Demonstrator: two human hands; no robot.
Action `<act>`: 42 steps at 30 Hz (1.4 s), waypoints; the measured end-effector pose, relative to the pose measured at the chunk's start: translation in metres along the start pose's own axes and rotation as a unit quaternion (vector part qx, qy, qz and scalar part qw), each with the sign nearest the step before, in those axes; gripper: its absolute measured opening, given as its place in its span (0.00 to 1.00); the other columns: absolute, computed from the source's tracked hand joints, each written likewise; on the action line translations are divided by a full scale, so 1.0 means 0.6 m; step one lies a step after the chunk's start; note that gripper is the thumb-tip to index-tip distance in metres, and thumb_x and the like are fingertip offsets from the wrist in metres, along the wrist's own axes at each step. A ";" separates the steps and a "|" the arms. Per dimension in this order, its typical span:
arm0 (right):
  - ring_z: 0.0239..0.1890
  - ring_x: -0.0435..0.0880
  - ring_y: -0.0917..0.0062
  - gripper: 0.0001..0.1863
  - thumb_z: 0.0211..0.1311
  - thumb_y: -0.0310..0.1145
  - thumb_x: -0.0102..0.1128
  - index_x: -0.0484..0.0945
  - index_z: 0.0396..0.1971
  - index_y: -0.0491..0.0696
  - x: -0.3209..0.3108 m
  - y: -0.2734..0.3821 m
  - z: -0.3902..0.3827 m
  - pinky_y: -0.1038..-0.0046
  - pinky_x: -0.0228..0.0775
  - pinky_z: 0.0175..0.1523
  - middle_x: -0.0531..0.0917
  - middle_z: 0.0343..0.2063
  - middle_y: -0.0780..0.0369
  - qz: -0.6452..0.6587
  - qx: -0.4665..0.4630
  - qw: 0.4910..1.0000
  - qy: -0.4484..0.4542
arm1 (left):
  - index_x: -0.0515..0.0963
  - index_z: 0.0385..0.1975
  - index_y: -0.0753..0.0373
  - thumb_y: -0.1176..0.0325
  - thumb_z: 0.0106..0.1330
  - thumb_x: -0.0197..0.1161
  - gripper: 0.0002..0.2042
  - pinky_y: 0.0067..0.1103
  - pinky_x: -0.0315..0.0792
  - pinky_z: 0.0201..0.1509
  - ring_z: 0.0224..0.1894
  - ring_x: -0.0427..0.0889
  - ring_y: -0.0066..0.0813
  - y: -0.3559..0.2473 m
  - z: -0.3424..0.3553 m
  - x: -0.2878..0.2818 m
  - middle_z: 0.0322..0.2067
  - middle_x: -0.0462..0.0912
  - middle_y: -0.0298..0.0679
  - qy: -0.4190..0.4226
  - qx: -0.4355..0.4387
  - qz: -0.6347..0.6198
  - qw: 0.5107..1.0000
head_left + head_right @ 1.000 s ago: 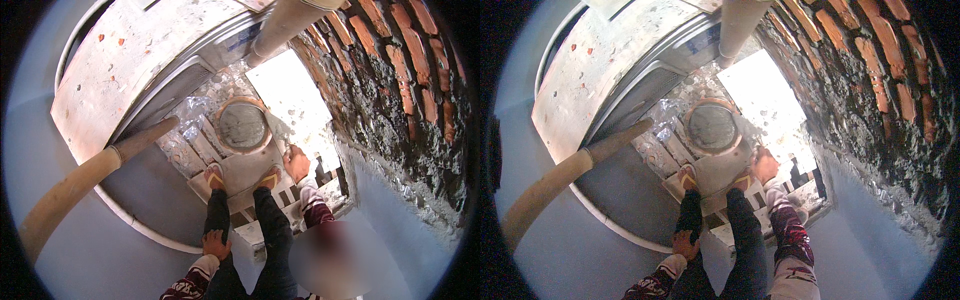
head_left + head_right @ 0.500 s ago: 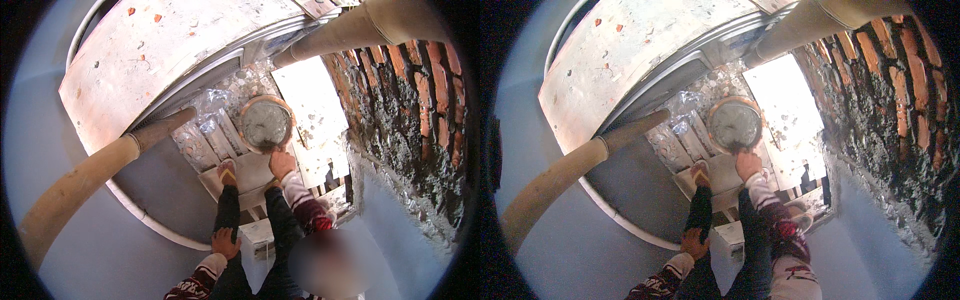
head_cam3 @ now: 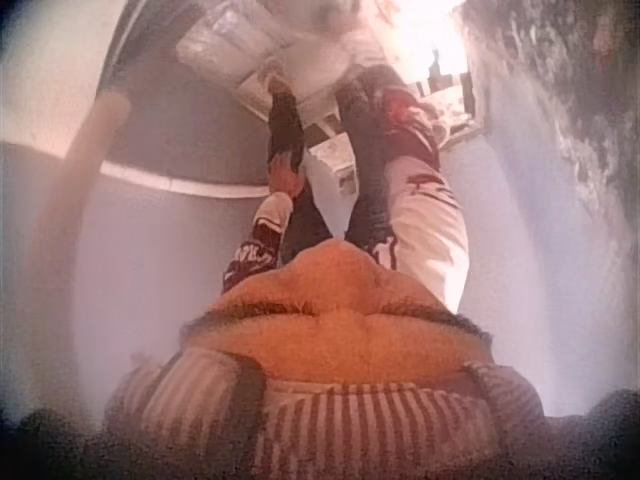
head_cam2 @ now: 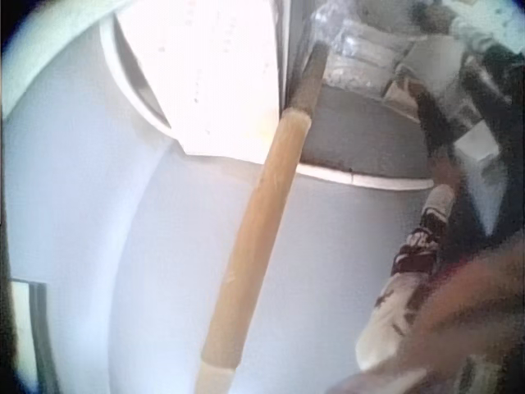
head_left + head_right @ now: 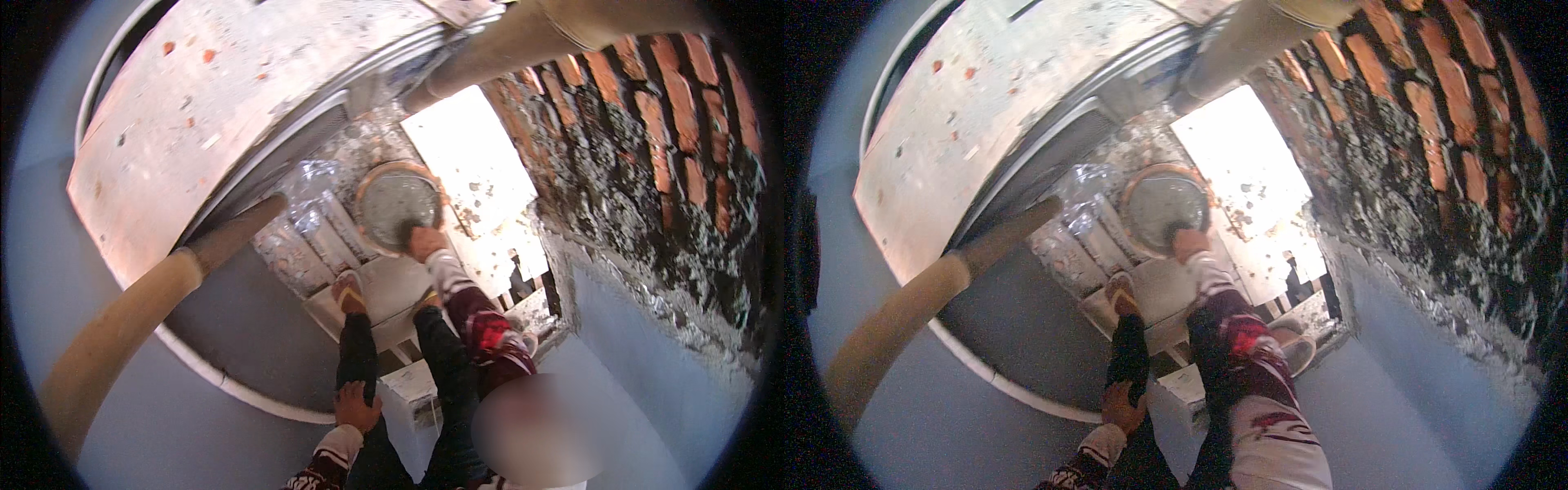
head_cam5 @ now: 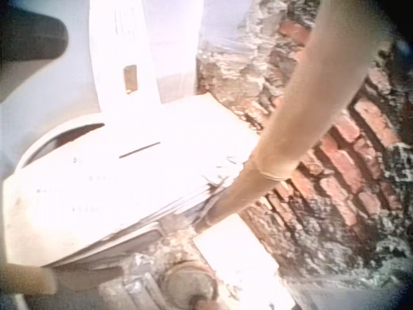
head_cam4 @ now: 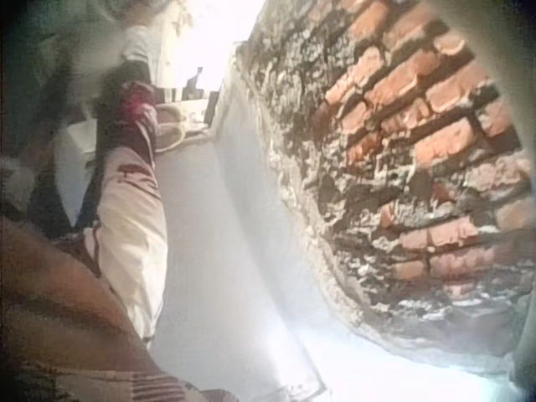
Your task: The person scoops cement from a bucket with a trowel and applies it to a brick wall, smoothing the surface. The person repeatedly scoops and spreads the material to cover the exposed brick area.
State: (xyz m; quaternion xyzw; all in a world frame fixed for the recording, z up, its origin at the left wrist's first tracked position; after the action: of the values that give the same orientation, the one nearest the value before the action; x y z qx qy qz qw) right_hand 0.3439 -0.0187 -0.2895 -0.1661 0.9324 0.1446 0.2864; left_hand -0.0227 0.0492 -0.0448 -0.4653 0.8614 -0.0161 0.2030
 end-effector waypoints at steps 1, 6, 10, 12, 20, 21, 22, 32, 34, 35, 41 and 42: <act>0.42 0.84 0.56 0.17 0.58 0.43 0.58 0.82 0.36 0.44 0.057 -0.059 0.022 0.58 0.77 0.48 0.85 0.37 0.49 -0.042 -0.067 0.997 0.002 | 0.68 0.60 0.66 0.49 0.63 0.55 0.31 0.47 0.49 0.71 0.67 0.60 0.50 -0.014 0.006 0.006 0.60 0.69 0.52 0.008 0.030 0.001 1.000; 0.41 0.83 0.53 0.24 0.59 0.51 0.58 0.75 0.45 0.47 0.030 -0.008 -0.037 0.56 0.75 0.46 0.84 0.34 0.50 0.136 -0.012 0.991 -0.002 | 0.69 0.59 0.66 0.50 0.62 0.55 0.30 0.46 0.50 0.69 0.66 0.61 0.52 0.015 0.000 0.021 0.59 0.70 0.53 -0.034 0.001 0.027 0.999; 0.37 0.83 0.53 0.21 0.58 0.48 0.57 0.76 0.46 0.50 0.035 -0.051 -0.085 0.55 0.74 0.42 0.84 0.30 0.51 0.134 -0.059 0.983 -0.114 | 0.70 0.58 0.66 0.51 0.62 0.56 0.30 0.46 0.51 0.69 0.65 0.63 0.53 -0.003 -0.002 0.015 0.59 0.70 0.54 -0.032 0.017 0.050 0.998; 0.37 0.83 0.53 0.19 0.57 0.46 0.57 0.76 0.45 0.50 0.030 -0.066 -0.104 0.55 0.74 0.42 0.83 0.30 0.51 0.163 -0.057 0.977 -0.126 | 0.70 0.58 0.67 0.50 0.61 0.56 0.30 0.46 0.51 0.69 0.64 0.63 0.53 -0.010 -0.001 0.012 0.59 0.69 0.54 -0.024 0.013 0.058 0.998; 0.35 0.82 0.52 0.17 0.56 0.42 0.58 0.76 0.42 0.48 -0.117 -0.058 -0.251 0.55 0.74 0.40 0.83 0.30 0.51 0.138 -0.074 0.980 -0.125 | 0.69 0.58 0.66 0.50 0.59 0.57 0.31 0.45 0.51 0.69 0.64 0.64 0.50 -0.022 0.007 0.006 0.58 0.70 0.53 -0.024 0.006 0.081 0.996; 0.35 0.83 0.52 0.18 0.56 0.42 0.58 0.77 0.43 0.48 -0.136 -0.056 -0.285 0.55 0.74 0.41 0.83 0.30 0.50 0.131 -0.084 0.981 -0.112 | 0.69 0.58 0.65 0.50 0.59 0.57 0.31 0.45 0.52 0.68 0.63 0.64 0.50 -0.024 0.002 0.004 0.57 0.70 0.53 -0.030 0.014 0.081 0.996; 0.33 0.83 0.54 0.17 0.56 0.41 0.59 0.77 0.42 0.47 -0.164 -0.050 -0.320 0.56 0.74 0.40 0.83 0.29 0.51 0.159 -0.113 0.975 -0.106 | 0.69 0.58 0.65 0.50 0.59 0.57 0.31 0.45 0.52 0.68 0.63 0.65 0.50 -0.024 0.000 0.003 0.57 0.70 0.53 -0.038 0.019 0.081 0.996; 0.21 0.80 0.78 0.10 0.62 0.31 0.60 0.83 0.35 0.40 -0.462 -0.369 -0.435 0.74 0.75 0.28 0.85 0.26 0.59 0.443 0.104 0.879 -0.143 | 0.69 0.58 0.63 0.49 0.59 0.57 0.31 0.49 0.51 0.68 0.65 0.63 0.52 -0.042 -0.012 -0.025 0.58 0.69 0.54 -0.071 0.005 0.098 0.993; 0.18 0.79 0.80 0.11 0.63 0.31 0.59 0.83 0.38 0.39 -0.525 -0.439 -0.477 0.76 0.73 0.23 0.85 0.26 0.57 0.394 0.183 0.869 -0.238 | 0.69 0.58 0.63 0.49 0.59 0.57 0.31 0.50 0.52 0.68 0.64 0.63 0.53 -0.052 -0.005 -0.044 0.59 0.68 0.55 -0.048 0.011 0.098 0.994; 0.18 0.78 0.82 0.10 0.63 0.31 0.60 0.83 0.37 0.40 -0.572 -0.380 -0.528 0.76 0.72 0.22 0.85 0.24 0.57 0.415 0.197 0.848 -0.263 | 0.69 0.59 0.63 0.48 0.58 0.57 0.32 0.51 0.52 0.67 0.64 0.63 0.53 -0.054 -0.008 -0.054 0.60 0.67 0.55 -0.041 0.002 0.095 0.995; 0.38 0.83 0.50 0.16 0.55 0.41 0.63 0.82 0.35 0.42 -0.412 -0.225 -0.470 0.57 0.74 0.46 0.85 0.33 0.49 0.174 0.038 0.978 -0.108 | 0.72 0.56 0.62 0.48 0.58 0.58 0.30 0.46 0.51 0.69 0.63 0.65 0.52 -0.051 -0.003 -0.061 0.58 0.71 0.54 -0.050 0.012 0.011 0.999; 0.41 0.83 0.54 0.18 0.54 0.43 0.63 0.82 0.38 0.44 -0.365 -0.196 -0.426 0.58 0.75 0.46 0.85 0.36 0.50 0.131 0.080 0.987 -0.056 | 0.73 0.56 0.62 0.48 0.58 0.58 0.30 0.45 0.51 0.70 0.64 0.65 0.50 -0.044 -0.007 -0.063 0.58 0.71 0.53 -0.054 0.017 0.019 0.998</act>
State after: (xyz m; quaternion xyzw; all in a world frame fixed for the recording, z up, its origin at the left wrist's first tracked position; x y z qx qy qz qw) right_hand 0.4370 -0.1686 0.0204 -0.0109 0.9372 0.1147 0.3293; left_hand 0.0150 0.0643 -0.0224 -0.4456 0.8573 -0.0019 0.2578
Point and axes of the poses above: each hand's wrist, its own z-axis towards the middle knuckle, its own x-axis out of the palm, y = z × x, the point moved 4 cm from there along z, towards the middle knuckle
